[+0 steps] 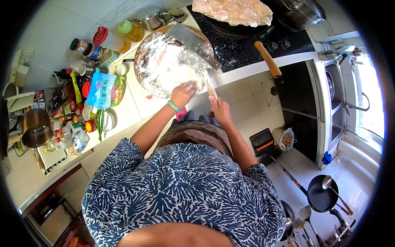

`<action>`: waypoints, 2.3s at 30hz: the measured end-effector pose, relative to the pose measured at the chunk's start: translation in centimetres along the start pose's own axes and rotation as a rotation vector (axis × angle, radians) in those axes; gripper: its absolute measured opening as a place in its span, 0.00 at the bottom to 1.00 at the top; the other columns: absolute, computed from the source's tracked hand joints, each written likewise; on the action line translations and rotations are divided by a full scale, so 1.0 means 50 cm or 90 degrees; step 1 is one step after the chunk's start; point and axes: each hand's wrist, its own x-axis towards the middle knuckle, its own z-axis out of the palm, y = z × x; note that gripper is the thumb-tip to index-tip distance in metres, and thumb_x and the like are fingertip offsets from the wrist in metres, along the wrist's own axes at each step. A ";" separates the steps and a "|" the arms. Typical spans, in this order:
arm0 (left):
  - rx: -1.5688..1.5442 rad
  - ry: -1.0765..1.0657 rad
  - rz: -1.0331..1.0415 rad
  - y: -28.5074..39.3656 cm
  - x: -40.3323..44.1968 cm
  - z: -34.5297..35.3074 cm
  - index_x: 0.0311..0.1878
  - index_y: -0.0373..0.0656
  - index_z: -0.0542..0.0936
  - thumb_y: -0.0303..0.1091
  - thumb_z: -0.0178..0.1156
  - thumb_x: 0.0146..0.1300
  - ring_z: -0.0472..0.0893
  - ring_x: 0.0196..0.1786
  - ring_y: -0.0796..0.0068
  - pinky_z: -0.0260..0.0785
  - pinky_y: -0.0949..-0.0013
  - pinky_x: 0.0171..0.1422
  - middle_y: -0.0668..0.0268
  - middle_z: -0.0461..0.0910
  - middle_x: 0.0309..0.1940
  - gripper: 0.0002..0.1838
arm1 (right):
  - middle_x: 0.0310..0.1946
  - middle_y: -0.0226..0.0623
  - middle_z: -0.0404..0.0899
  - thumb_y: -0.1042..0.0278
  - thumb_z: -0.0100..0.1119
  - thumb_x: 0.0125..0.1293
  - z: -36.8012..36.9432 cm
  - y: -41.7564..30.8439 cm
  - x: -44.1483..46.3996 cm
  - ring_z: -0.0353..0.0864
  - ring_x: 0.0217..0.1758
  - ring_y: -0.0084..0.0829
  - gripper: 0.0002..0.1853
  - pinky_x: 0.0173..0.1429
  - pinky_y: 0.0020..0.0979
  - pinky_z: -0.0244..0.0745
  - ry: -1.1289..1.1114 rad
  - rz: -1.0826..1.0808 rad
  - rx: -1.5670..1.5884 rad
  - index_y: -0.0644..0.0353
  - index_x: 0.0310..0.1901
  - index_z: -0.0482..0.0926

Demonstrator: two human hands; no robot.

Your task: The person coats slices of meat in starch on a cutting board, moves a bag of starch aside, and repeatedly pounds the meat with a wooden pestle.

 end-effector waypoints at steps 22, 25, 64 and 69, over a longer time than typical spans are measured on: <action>-0.163 0.081 -0.473 -0.091 -0.083 -0.072 0.52 0.44 0.74 0.25 0.68 0.42 0.72 0.34 0.66 0.68 0.67 0.41 0.60 0.70 0.37 0.28 | 0.19 0.49 0.77 0.46 0.47 0.64 0.065 -0.059 0.019 0.79 0.26 0.51 0.21 0.34 0.47 0.72 -0.004 -0.131 -0.494 0.61 0.33 0.73; -0.178 0.087 -0.482 -0.094 -0.082 -0.065 0.52 0.45 0.74 0.26 0.68 0.42 0.72 0.33 0.66 0.69 0.67 0.40 0.61 0.70 0.36 0.28 | 0.19 0.48 0.77 0.47 0.47 0.65 0.068 -0.053 0.019 0.78 0.26 0.51 0.21 0.34 0.47 0.72 0.053 -0.151 -0.428 0.61 0.34 0.72; -0.139 0.077 -0.524 -0.128 -0.043 -0.057 0.51 0.43 0.74 0.33 0.67 0.45 0.74 0.41 0.58 0.67 0.61 0.48 0.58 0.74 0.38 0.26 | 0.20 0.48 0.77 0.48 0.46 0.65 0.041 -0.024 0.101 0.79 0.26 0.48 0.22 0.33 0.44 0.72 0.002 -0.219 -0.514 0.62 0.30 0.74; 0.000 -0.067 -0.311 -0.138 0.064 -0.048 0.48 0.46 0.75 0.33 0.61 0.50 0.70 0.51 0.56 0.62 0.56 0.55 0.56 0.73 0.45 0.19 | 0.20 0.52 0.76 0.48 0.48 0.65 0.019 -0.060 0.074 0.77 0.26 0.52 0.22 0.33 0.47 0.70 0.053 -0.176 -0.402 0.62 0.28 0.75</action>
